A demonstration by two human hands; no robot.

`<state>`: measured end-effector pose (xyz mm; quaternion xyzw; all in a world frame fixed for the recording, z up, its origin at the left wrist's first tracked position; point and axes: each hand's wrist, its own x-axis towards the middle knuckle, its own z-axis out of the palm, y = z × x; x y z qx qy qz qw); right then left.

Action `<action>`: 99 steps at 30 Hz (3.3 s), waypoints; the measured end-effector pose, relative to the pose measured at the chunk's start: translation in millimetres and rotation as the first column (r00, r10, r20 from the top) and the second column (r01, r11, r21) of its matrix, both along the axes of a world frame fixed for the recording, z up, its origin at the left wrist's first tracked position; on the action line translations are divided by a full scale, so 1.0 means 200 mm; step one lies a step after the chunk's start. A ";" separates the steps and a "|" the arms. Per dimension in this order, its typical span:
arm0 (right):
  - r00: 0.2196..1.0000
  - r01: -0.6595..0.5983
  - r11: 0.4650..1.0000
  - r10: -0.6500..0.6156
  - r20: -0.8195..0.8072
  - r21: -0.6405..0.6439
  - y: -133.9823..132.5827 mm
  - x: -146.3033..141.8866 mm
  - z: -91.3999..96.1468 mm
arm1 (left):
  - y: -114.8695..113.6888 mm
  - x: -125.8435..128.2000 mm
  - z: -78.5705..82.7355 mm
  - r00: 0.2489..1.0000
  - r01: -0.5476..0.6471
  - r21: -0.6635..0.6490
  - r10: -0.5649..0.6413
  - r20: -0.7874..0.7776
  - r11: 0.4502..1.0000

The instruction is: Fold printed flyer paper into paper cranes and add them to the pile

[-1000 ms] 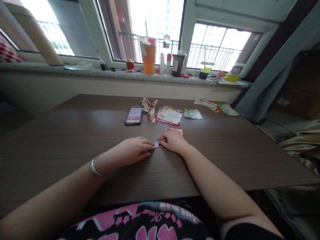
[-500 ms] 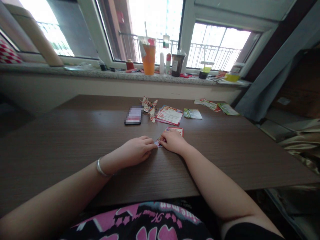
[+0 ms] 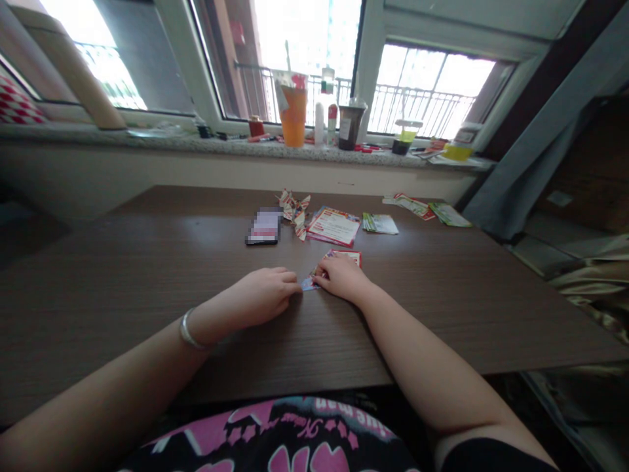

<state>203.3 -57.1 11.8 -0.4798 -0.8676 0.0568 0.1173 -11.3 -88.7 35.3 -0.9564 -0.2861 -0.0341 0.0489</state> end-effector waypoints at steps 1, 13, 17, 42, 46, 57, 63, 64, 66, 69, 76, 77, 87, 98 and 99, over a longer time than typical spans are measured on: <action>1.000 0.000 1.000 0.000 -0.003 0.000 0.00 0.00 0.00 | 0.00 0.00 0.01 1.000 -0.005 -0.011 0.005 -0.001 1.000; 0.999 -0.029 0.999 0.029 -0.014 0.032 0.00 0.01 -0.01 | 0.03 -0.07 0.02 0.999 -0.043 -0.088 0.045 0.020 0.995; 1.000 -0.029 0.999 0.029 0.000 0.021 0.01 0.02 -0.01 | 0.05 -0.08 0.02 0.998 -0.043 -0.120 0.047 0.033 0.992; 0.982 -0.128 0.990 0.134 -0.134 0.057 0.00 0.05 0.02 | 0.09 -0.05 -0.02 0.986 0.068 -0.159 -0.042 0.162 0.985; 0.983 0.181 0.974 -0.182 -0.005 0.135 -0.01 0.10 0.05 | 0.07 -0.04 -0.02 0.990 0.049 -0.114 -0.034 0.135 0.992; 0.945 0.257 0.958 -0.277 -0.175 -0.126 0.04 0.12 0.01 | 0.07 0.00 -0.04 0.967 0.125 -0.076 -0.105 0.234 0.989; 0.929 0.226 0.967 -0.250 -0.273 -0.114 0.07 0.09 -0.03 | 0.04 0.03 -0.05 0.978 0.086 -0.062 -0.072 0.196 0.994; 0.930 0.219 0.970 -0.241 -0.278 -0.109 0.08 0.09 -0.03 | 0.03 0.03 -0.06 0.979 0.069 -0.045 -0.059 0.194 0.997; 0.929 0.211 0.973 -0.228 -0.292 -0.089 0.10 0.08 -0.05 | 0.03 0.04 -0.08 0.980 0.050 -0.035 -0.043 0.193 0.998; 0.932 0.193 0.980 -0.198 -0.304 -0.047 0.12 0.07 -0.06 | 0.03 0.04 -0.09 0.982 0.036 -0.035 -0.028 0.189 0.999; 0.921 0.239 0.971 -0.235 -0.311 -0.026 0.11 0.06 -0.06 | 0.02 0.04 -0.09 0.981 0.051 -0.130 -0.026 0.192 0.990; 0.914 0.246 0.969 -0.242 -0.326 -0.028 0.11 0.06 -0.06 | 0.02 0.03 -0.09 0.984 0.040 -0.139 -0.014 0.180 0.990; 0.942 0.156 0.986 -0.132 -0.309 0.054 0.05 0.02 -0.08 | 0.03 0.03 -0.12 0.974 -0.152 -0.082 0.163 0.156 0.985; 0.965 0.212 0.972 -0.224 -0.136 -0.099 -0.05 -0.07 -0.06 | 0.05 0.03 -0.13 0.969 -0.176 -0.073 0.186 0.164 0.982; 0.966 0.210 0.972 -0.223 -0.128 -0.109 -0.05 -0.07 -0.06 | 0.05 0.03 -0.14 0.968 -0.179 -0.073 0.189 0.163 0.981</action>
